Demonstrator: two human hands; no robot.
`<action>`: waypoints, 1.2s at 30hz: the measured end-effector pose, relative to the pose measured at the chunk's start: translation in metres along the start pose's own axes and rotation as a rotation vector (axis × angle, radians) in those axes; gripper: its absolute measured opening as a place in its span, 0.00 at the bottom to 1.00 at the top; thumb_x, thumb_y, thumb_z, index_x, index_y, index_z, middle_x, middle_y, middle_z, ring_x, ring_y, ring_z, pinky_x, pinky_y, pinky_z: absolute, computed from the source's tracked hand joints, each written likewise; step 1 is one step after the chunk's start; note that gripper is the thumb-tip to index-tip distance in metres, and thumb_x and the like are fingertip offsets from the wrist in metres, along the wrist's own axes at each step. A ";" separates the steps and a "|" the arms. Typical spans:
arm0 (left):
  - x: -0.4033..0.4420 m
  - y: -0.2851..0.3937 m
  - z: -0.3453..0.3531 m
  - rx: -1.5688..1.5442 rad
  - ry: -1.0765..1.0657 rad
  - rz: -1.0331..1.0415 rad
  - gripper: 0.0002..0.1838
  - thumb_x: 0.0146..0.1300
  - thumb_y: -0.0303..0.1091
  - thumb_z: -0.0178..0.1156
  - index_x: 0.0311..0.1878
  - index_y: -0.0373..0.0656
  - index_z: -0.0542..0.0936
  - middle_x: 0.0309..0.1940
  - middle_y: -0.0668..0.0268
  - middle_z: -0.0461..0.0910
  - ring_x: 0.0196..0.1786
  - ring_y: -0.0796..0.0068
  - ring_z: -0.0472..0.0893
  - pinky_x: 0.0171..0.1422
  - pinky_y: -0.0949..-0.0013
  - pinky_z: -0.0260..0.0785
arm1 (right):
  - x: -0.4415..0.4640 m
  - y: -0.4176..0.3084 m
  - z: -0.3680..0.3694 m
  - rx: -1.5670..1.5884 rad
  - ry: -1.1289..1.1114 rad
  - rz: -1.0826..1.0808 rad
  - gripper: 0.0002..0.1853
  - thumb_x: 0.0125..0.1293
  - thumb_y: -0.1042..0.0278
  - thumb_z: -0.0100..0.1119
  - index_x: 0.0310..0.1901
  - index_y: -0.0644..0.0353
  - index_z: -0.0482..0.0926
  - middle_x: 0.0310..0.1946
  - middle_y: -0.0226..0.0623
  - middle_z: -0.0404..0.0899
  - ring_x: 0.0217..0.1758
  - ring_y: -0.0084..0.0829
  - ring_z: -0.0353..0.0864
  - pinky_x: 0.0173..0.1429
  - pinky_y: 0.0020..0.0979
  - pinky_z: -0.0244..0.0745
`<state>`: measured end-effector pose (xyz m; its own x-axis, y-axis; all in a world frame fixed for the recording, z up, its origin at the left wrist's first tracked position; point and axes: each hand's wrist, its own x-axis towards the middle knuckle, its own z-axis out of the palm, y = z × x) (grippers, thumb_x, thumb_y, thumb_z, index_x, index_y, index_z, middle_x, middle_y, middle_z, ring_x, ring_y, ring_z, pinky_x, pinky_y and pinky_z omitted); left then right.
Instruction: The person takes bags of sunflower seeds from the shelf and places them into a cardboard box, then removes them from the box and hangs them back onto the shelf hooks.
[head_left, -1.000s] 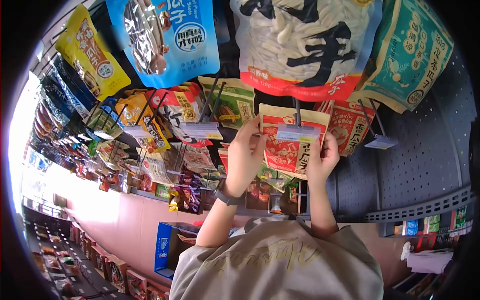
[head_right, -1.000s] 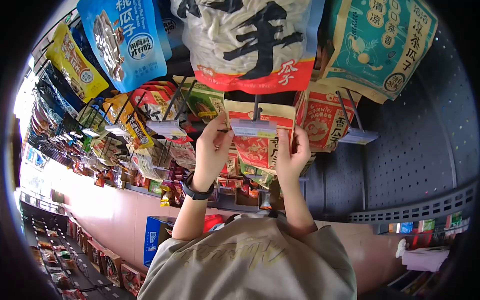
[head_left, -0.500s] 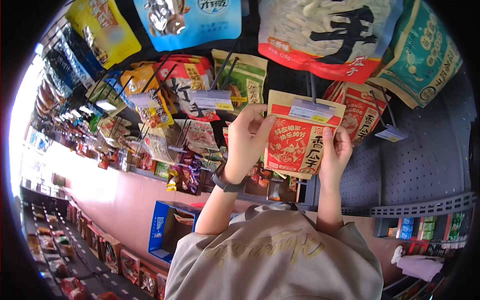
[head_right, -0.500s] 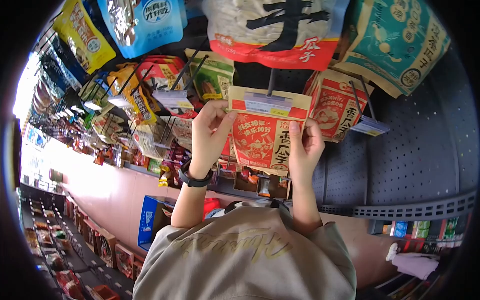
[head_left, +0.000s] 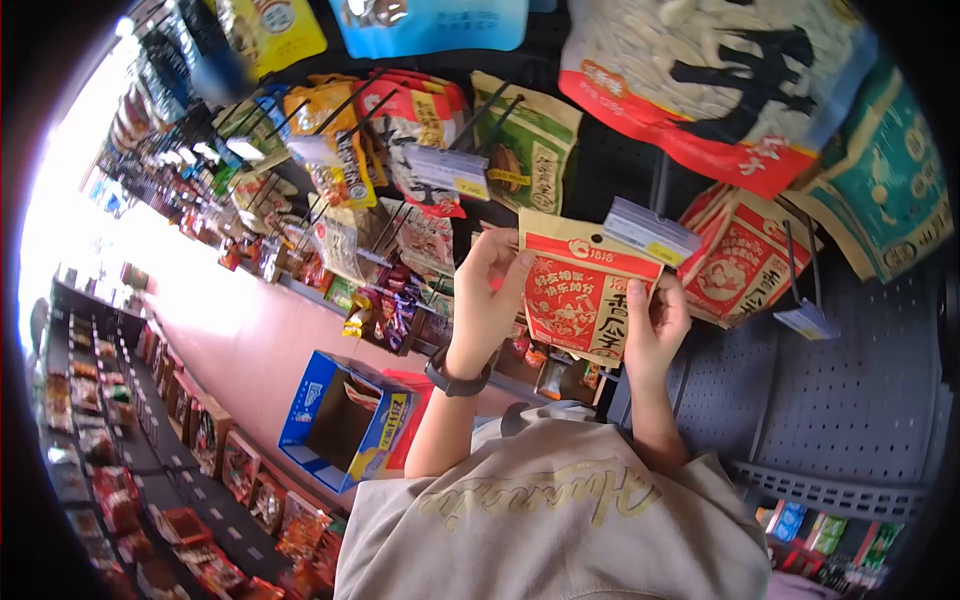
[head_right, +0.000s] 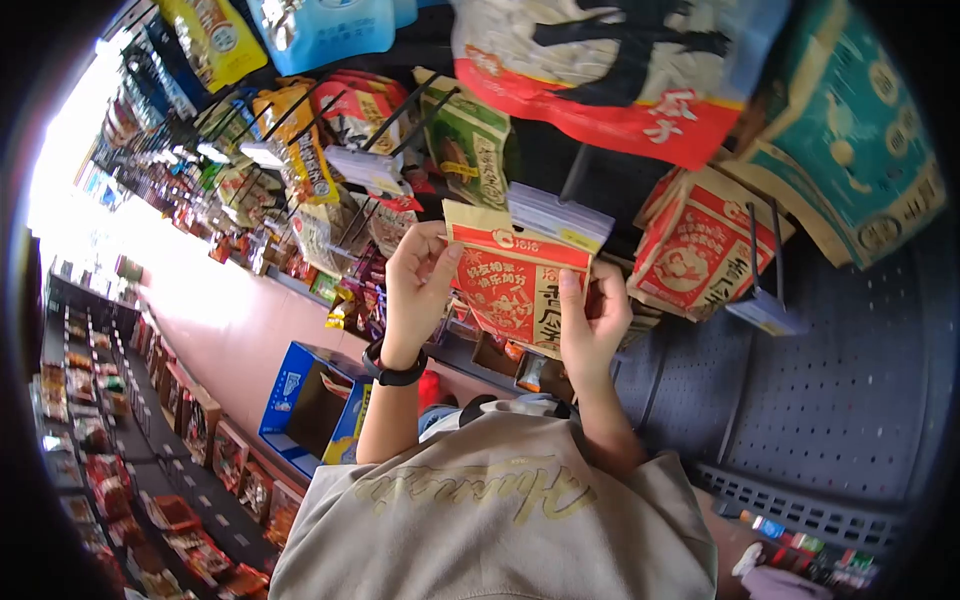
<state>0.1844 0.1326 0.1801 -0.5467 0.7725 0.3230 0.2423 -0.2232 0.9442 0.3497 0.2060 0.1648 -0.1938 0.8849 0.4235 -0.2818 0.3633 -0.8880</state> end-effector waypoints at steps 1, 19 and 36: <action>-0.004 -0.005 -0.004 0.055 0.030 -0.004 0.08 0.65 0.26 0.54 0.45 0.36 0.72 0.30 0.72 0.74 0.34 0.88 0.72 0.40 0.81 0.66 | -0.002 0.007 0.002 -0.005 -0.035 -0.008 0.07 0.65 0.73 0.57 0.41 0.65 0.72 0.33 0.29 0.76 0.35 0.13 0.71 0.42 0.17 0.66; -0.110 -0.055 -0.156 -0.447 0.372 -0.125 0.05 0.64 0.27 0.56 0.38 0.40 0.69 0.34 0.73 0.70 0.40 0.86 0.69 0.47 0.79 0.63 | -0.054 0.003 0.132 -0.326 -1.024 -0.147 0.08 0.50 0.72 0.66 0.32 0.64 0.79 0.27 0.38 0.78 0.32 0.37 0.75 0.38 0.33 0.70; -0.223 -0.129 -0.390 0.352 0.911 -0.297 0.25 0.60 0.25 0.60 0.61 0.39 0.67 0.57 0.57 0.71 0.56 0.66 0.73 0.60 0.66 0.64 | -0.235 0.101 0.381 -0.343 -1.416 0.075 0.07 0.58 0.68 0.59 0.37 0.59 0.81 0.29 0.44 0.79 0.31 0.45 0.79 0.34 0.37 0.73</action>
<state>-0.0379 -0.2427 0.0123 -0.9895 -0.0108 0.1442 0.1390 0.2041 0.9690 0.0086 -0.0764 0.0440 -0.9989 -0.0441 0.0137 -0.0361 0.5597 -0.8279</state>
